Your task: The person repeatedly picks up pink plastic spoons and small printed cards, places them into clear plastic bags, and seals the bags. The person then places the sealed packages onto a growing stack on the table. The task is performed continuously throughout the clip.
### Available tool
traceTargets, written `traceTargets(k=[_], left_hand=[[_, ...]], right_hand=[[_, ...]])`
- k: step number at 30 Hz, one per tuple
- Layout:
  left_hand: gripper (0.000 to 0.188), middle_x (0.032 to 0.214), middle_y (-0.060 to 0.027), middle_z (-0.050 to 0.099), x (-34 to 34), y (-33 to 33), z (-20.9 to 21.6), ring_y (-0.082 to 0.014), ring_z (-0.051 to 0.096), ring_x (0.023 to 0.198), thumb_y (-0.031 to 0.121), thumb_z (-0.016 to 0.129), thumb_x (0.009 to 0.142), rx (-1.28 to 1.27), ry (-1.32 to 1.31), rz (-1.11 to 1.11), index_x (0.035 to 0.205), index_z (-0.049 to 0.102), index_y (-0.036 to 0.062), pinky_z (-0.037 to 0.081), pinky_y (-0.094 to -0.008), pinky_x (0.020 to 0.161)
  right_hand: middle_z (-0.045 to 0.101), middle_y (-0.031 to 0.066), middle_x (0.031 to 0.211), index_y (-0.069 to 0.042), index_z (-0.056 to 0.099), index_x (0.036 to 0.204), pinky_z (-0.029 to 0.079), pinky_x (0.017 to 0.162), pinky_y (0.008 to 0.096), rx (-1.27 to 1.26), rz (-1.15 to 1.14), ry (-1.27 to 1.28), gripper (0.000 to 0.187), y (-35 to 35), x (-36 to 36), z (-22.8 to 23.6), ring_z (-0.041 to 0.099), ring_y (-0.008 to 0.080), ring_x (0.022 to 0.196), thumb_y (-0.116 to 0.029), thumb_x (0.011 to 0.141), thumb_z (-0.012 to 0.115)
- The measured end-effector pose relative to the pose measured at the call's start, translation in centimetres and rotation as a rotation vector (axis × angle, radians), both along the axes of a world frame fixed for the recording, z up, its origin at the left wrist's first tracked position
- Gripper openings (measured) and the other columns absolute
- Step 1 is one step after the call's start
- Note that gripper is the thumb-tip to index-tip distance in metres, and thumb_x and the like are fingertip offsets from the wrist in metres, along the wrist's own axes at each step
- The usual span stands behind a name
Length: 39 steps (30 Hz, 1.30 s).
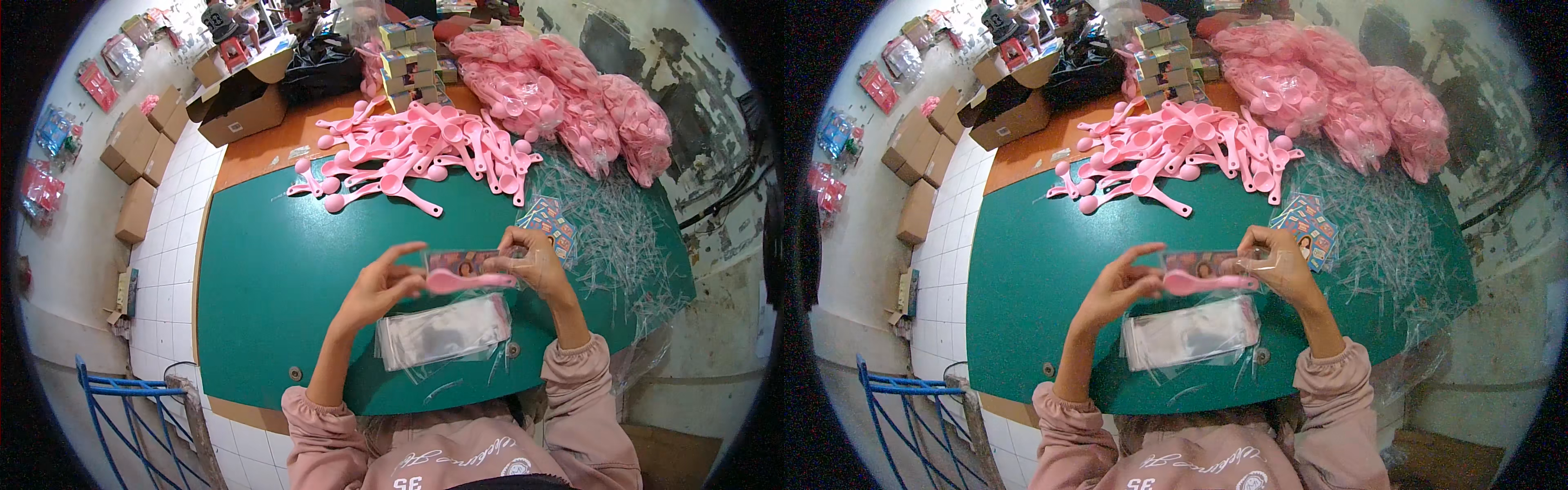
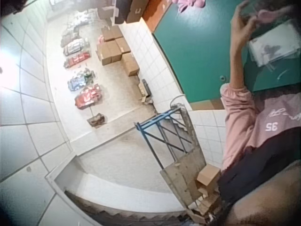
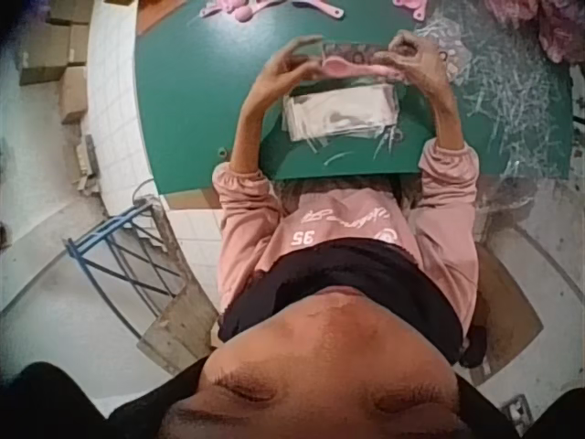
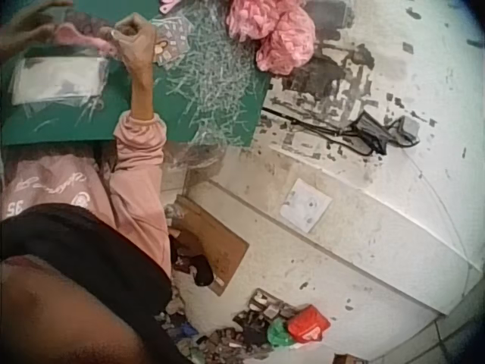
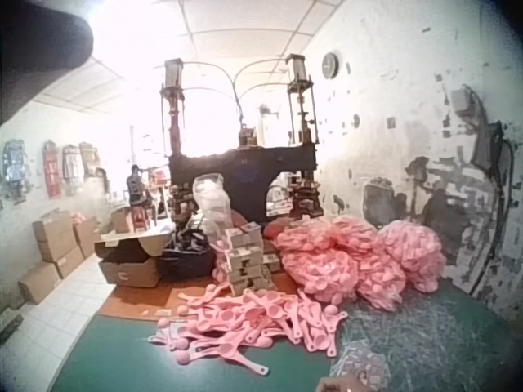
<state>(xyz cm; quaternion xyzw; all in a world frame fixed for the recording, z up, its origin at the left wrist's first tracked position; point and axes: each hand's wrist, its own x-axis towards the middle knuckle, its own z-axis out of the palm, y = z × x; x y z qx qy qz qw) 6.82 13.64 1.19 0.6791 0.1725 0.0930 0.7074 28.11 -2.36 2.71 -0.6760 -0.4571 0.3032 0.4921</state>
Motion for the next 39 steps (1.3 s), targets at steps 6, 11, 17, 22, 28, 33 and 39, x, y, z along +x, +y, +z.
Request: traceTargets(k=[6,11,17,22,28,33,39], left_hand=[[0.053,0.108,-0.0204,0.056,-0.2,-4.2,0.2,-0.0267,0.058,0.098,0.022,0.037,0.095,-0.266,0.009,0.170,0.137,0.007,0.0127,0.048,-0.0364,0.081],[0.055,0.110,-0.0253,0.052,-0.9,-6.6,-1.1,-0.0316,0.055,0.103,0.022,0.032,0.096,-0.547,0.066,0.034,0.138,-0.004,0.0172,0.047,-0.0414,0.085],[0.056,0.103,-0.0226,0.057,-1.1,-6.7,-1.3,-0.0269,0.060,0.094,0.012,0.035,0.095,-0.475,0.131,-0.022,0.137,-0.002,0.0137,0.051,-0.0356,0.080],[0.054,0.103,-0.0204,0.057,-1.4,-6.7,-1.2,-0.0256,0.059,0.095,0.014,0.038,0.094,-0.511,0.090,-0.019,0.138,0.007,0.0115,0.050,-0.0355,0.083],[0.054,0.104,-0.0156,0.058,-1.6,-6.5,0.3,-0.0222,0.058,0.098,0.016,0.043,0.093,-0.585,0.132,0.067,0.139,0.016,0.0094,0.045,-0.0346,0.088],[0.052,0.092,-0.0127,0.062,-1.0,-7.1,-0.3,-0.0143,0.060,0.083,0.009,0.051,0.088,-0.453,0.090,0.122,0.134,0.026,0.0062,0.048,-0.0276,0.076],[0.043,0.080,-0.0091,0.064,-0.2,-7.3,-0.2,-0.0121,0.061,0.072,0.001,0.051,0.085,-0.245,0.144,0.125,0.125,0.036,0.0041,0.049,-0.0237,0.070]], right_hand=[[0.061,0.0093,0.083,-0.003,0.060,0.094,0.047,0.068,0.0305,0.010,0.151,-0.313,0.025,-0.4,-3.2,2.8,0.060,0.0214,0.077,-0.010,0.070,0.068],[0.054,0.0123,0.100,-0.006,0.056,0.102,0.043,0.079,0.0358,-0.041,0.394,-0.419,0.034,-1.8,-4.8,3.0,0.052,0.0302,0.095,-0.012,0.070,0.065],[0.050,0.0124,0.089,-0.005,0.053,0.089,0.041,0.077,0.0394,-0.046,0.359,-0.599,0.022,-2.3,-7.1,1.3,0.050,0.0297,0.088,-0.011,0.070,0.064],[0.046,0.0110,0.085,-0.004,0.052,0.085,0.041,0.073,0.0379,-0.014,0.359,-0.577,0.022,-2.2,-7.9,0.7,0.049,0.0290,0.083,-0.011,0.069,0.066],[0.047,0.0115,0.084,-0.003,0.051,0.083,0.041,0.071,0.0369,0.062,0.254,-0.841,0.017,-2.3,-8.9,1.7,0.050,0.0271,0.085,-0.010,0.070,0.061],[0.049,0.0113,0.080,-0.001,0.052,0.082,0.040,0.069,0.0359,0.101,0.275,-0.921,0.016,-2.4,-9.1,0.9,0.050,0.0273,0.083,-0.011,0.071,0.060],[0.050,0.0097,0.079,-0.003,0.053,0.080,0.041,0.071,0.0337,0.080,0.445,-0.579,0.015,-2.8,-7.3,1.6,0.051,0.0264,0.080,-0.012,0.073,0.063]])
